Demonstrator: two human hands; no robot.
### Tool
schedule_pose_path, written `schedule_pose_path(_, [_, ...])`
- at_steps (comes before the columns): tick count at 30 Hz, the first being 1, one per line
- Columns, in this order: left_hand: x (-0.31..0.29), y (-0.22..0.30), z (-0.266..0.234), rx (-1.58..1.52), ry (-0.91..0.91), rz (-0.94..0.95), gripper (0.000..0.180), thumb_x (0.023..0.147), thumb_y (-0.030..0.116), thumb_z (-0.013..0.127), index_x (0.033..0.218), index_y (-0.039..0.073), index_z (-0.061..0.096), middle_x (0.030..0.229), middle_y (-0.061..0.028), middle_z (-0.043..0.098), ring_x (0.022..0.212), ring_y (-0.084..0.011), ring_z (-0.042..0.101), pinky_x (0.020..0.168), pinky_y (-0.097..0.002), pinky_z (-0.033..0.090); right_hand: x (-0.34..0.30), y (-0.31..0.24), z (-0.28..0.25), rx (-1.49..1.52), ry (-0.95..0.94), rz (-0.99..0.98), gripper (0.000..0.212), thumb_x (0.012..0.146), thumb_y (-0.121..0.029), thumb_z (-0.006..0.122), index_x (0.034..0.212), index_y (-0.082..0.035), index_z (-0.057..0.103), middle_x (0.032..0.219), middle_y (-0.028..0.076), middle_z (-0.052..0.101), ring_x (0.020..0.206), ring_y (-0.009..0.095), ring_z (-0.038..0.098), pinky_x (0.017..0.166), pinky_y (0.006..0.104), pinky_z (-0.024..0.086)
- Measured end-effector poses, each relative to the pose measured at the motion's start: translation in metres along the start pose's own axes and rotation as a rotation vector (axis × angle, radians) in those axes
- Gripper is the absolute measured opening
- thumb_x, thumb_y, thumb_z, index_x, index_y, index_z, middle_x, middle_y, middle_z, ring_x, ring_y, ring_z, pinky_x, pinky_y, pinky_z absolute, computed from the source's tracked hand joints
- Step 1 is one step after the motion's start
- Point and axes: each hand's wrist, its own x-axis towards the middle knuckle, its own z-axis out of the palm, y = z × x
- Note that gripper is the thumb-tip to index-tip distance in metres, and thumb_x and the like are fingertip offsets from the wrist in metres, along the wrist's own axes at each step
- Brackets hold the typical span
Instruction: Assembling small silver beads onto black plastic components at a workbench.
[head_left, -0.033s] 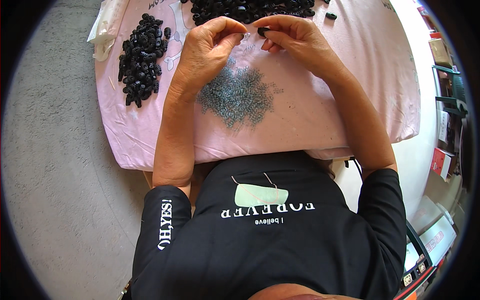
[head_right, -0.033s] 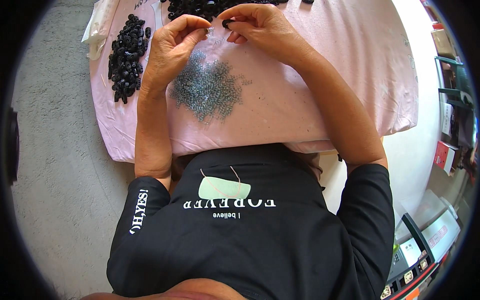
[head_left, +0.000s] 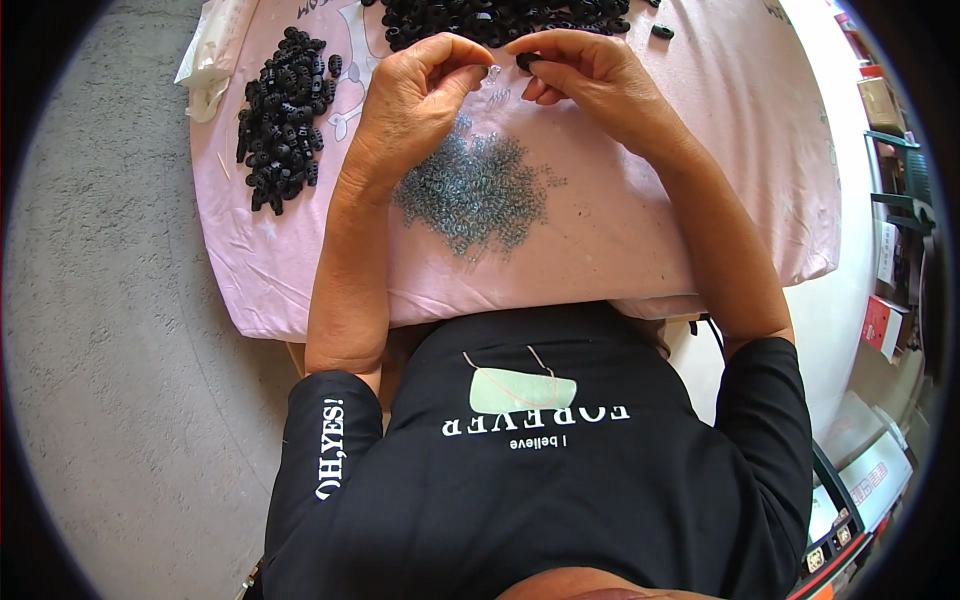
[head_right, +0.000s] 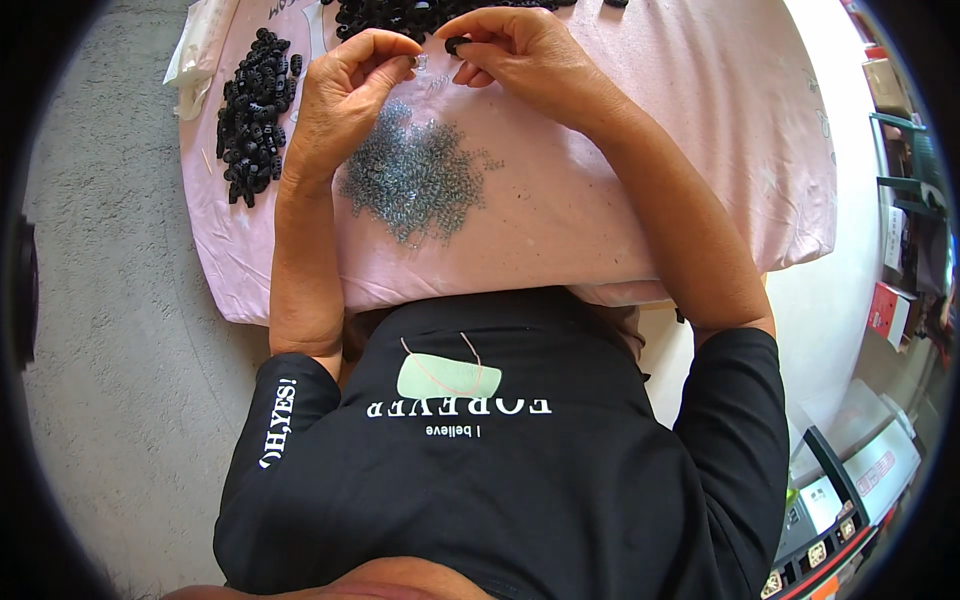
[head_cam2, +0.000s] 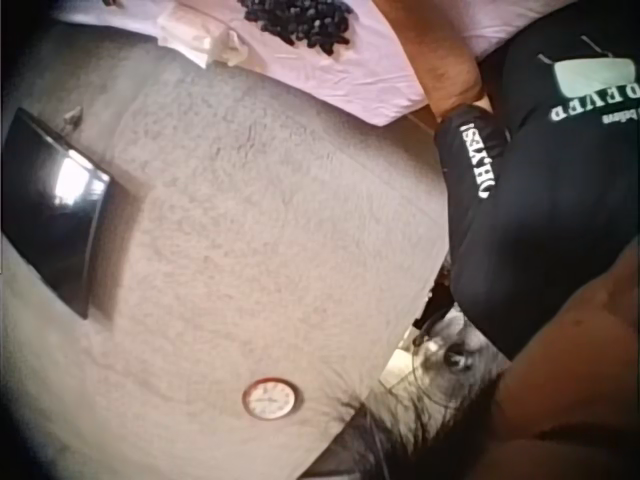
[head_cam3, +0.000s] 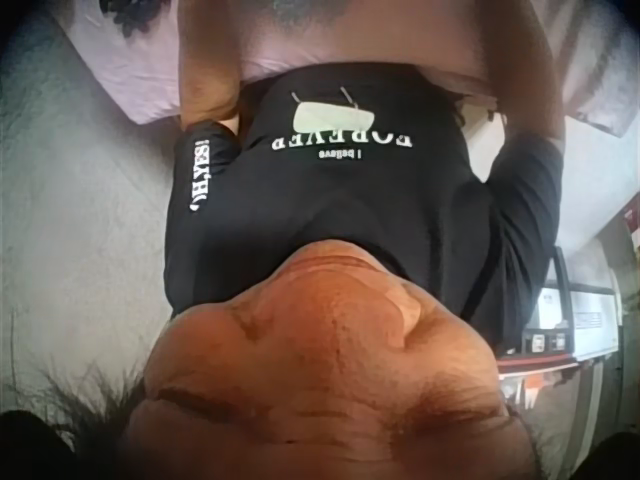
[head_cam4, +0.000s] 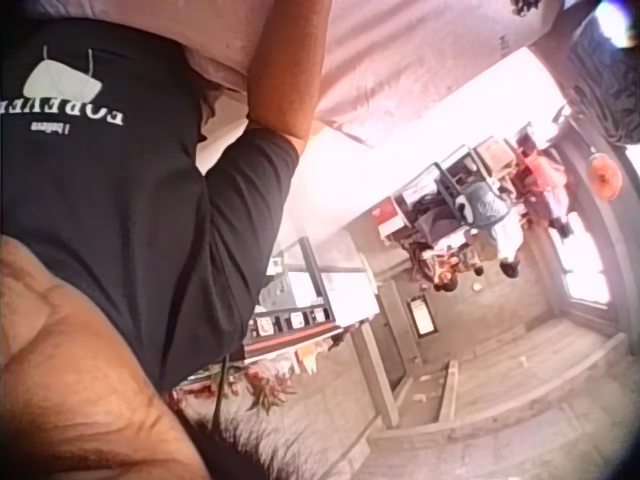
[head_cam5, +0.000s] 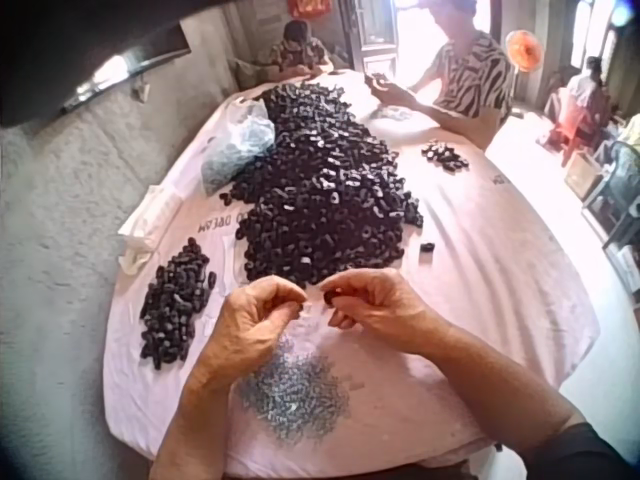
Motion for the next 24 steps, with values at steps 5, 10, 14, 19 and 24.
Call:
schedule_pose_path(5, [0.0, 0.007, 0.008, -0.093, 0.01, -0.013, 0.011, 0.095, 0.004, 0.064, 0.103, 0.001, 0.071, 0.088, -0.0044, 0.071, 0.083, -0.0105, 0.068, 0.077, -0.0232, 0.055, -0.001, -0.004, 0.005, 0.134, 0.009, -0.021, 0.022, 0.1, -0.007, 0.059, 0.12, -0.003, 0.065, 0.101, 0.005, 0.07, 0.091, 0.011, 0.069, 0.085, 0.0245, 0.057])
schedule_pose_path(10, [0.0, 0.004, 0.013, -0.119, 0.004, -0.005, 0.01, 0.095, 0.004, 0.065, 0.103, 0.001, 0.07, 0.088, -0.0041, 0.072, 0.082, -0.0104, 0.068, 0.077, -0.0233, 0.056, 0.0, -0.005, 0.006, 0.157, -0.028, 0.0, 0.014, 0.097, -0.008, 0.064, 0.111, -0.003, 0.062, 0.101, 0.006, 0.069, 0.093, 0.014, 0.071, 0.083, 0.025, 0.058])
schedule_pose_path(14, [-0.001, 0.003, 0.015, -0.081, 0.014, 0.012, 0.01, 0.094, 0.005, 0.067, 0.102, 0.001, 0.07, 0.088, -0.0047, 0.072, 0.083, -0.0101, 0.068, 0.077, -0.0236, 0.056, -0.001, -0.006, 0.007, 0.149, -0.017, -0.017, 0.016, 0.096, -0.009, 0.066, 0.11, -0.003, 0.062, 0.101, 0.006, 0.069, 0.092, 0.014, 0.072, 0.079, 0.0242, 0.058])
schedule_pose_path(19, [-0.002, 0.006, 0.018, -0.052, 0.022, 0.051, 0.01, 0.092, 0.006, 0.069, 0.101, 0.002, 0.071, 0.087, -0.0052, 0.072, 0.082, -0.0102, 0.068, 0.075, -0.0244, 0.056, -0.002, -0.007, 0.006, 0.154, 0.012, 0.009, 0.017, 0.094, -0.008, 0.068, 0.109, -0.003, 0.062, 0.098, 0.005, 0.07, 0.09, 0.014, 0.072, 0.077, 0.0242, 0.058])
schedule_pose_path(24, [-0.002, 0.008, 0.02, 0.067, 0.073, 0.107, 0.011, 0.089, 0.003, 0.069, 0.099, 0.003, 0.071, 0.088, -0.0075, 0.073, 0.081, -0.0126, 0.07, 0.074, -0.0253, 0.056, -0.001, -0.006, 0.005, 0.18, -0.002, 0.027, 0.017, 0.094, -0.007, 0.069, 0.109, -0.003, 0.062, 0.098, 0.005, 0.07, 0.089, 0.013, 0.072, 0.077, 0.0243, 0.058])
